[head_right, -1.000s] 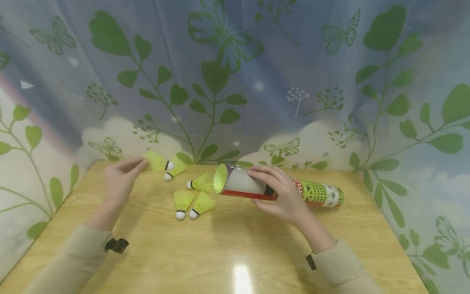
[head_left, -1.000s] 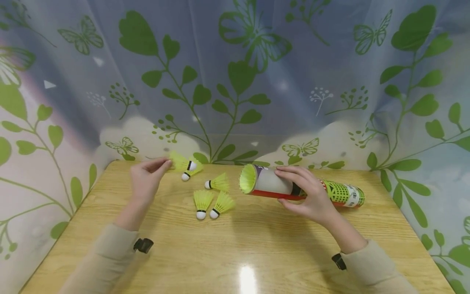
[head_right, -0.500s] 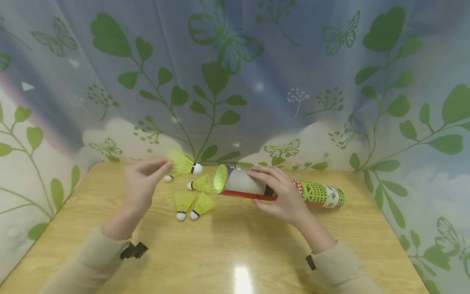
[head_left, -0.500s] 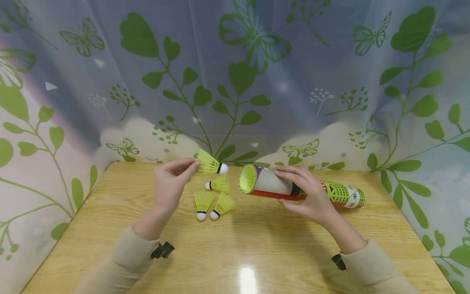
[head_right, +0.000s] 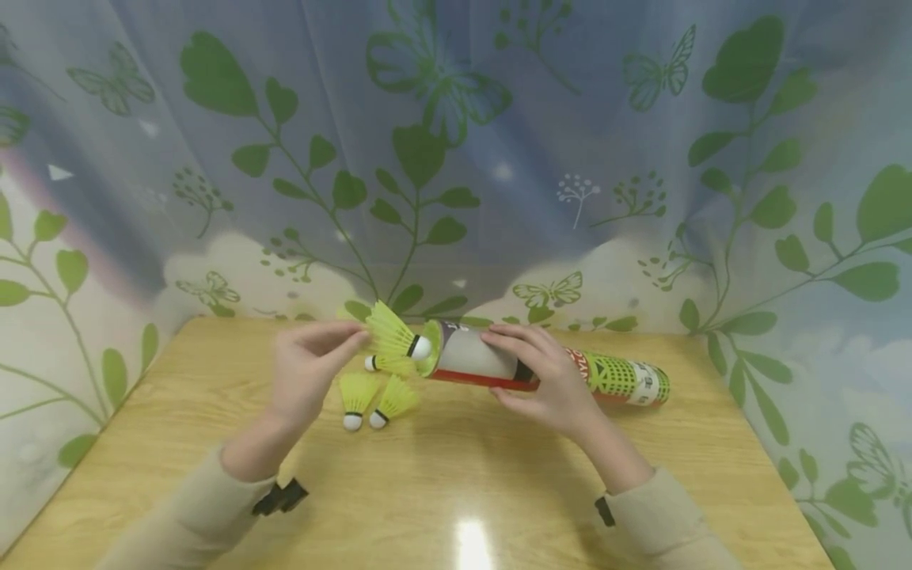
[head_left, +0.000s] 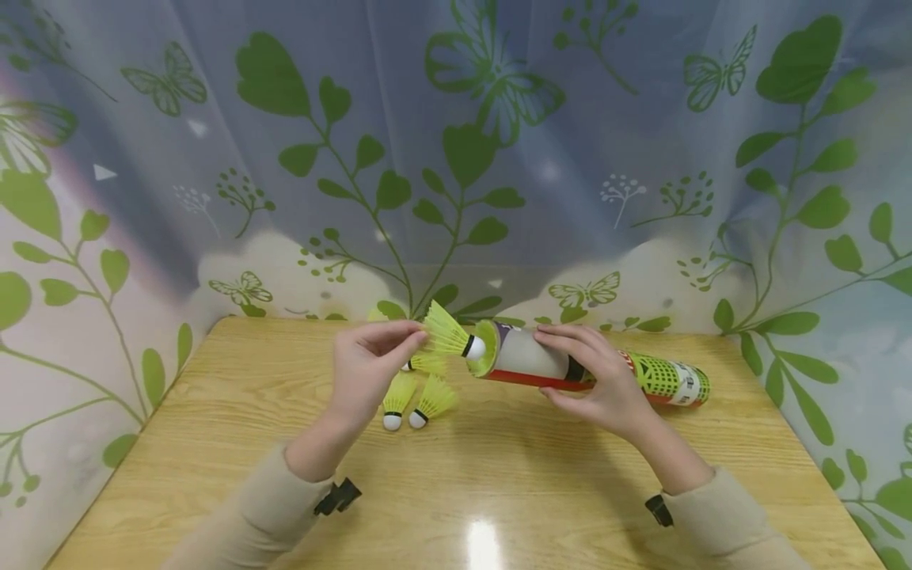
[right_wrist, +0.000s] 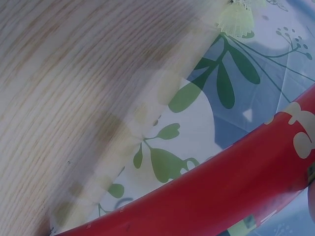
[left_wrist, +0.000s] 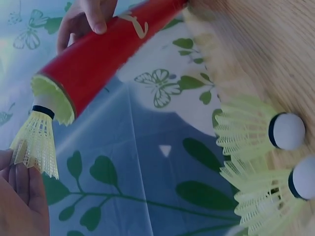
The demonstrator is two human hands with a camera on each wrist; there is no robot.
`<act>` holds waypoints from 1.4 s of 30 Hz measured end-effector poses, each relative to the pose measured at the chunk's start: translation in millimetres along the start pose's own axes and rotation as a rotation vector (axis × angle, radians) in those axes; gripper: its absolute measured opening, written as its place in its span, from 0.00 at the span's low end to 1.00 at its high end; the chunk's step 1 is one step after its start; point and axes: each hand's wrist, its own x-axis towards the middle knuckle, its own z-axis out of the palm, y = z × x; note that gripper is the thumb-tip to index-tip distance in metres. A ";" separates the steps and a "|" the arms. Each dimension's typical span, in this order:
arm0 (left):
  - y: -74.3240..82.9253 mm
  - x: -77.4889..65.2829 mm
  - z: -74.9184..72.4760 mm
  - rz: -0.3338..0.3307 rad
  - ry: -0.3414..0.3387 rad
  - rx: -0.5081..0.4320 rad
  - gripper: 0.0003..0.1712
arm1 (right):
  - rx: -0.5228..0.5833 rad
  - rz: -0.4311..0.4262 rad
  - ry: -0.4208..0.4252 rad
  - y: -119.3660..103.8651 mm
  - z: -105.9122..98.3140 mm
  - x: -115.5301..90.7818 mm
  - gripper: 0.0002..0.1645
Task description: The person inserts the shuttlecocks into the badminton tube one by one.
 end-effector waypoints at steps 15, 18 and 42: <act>-3.1 -4.6 22.5 -0.008 -0.068 -0.006 0.08 | 0.006 -0.017 0.005 0.2 0.5 -0.3 0.39; -3.7 -5.4 25.2 -0.006 -0.085 0.013 0.08 | 0.002 -0.024 0.008 0.2 0.9 0.0 0.39; -7.1 -4.6 33.2 -0.017 -0.235 0.154 0.03 | 0.022 -0.043 0.008 -2.4 2.4 0.5 0.40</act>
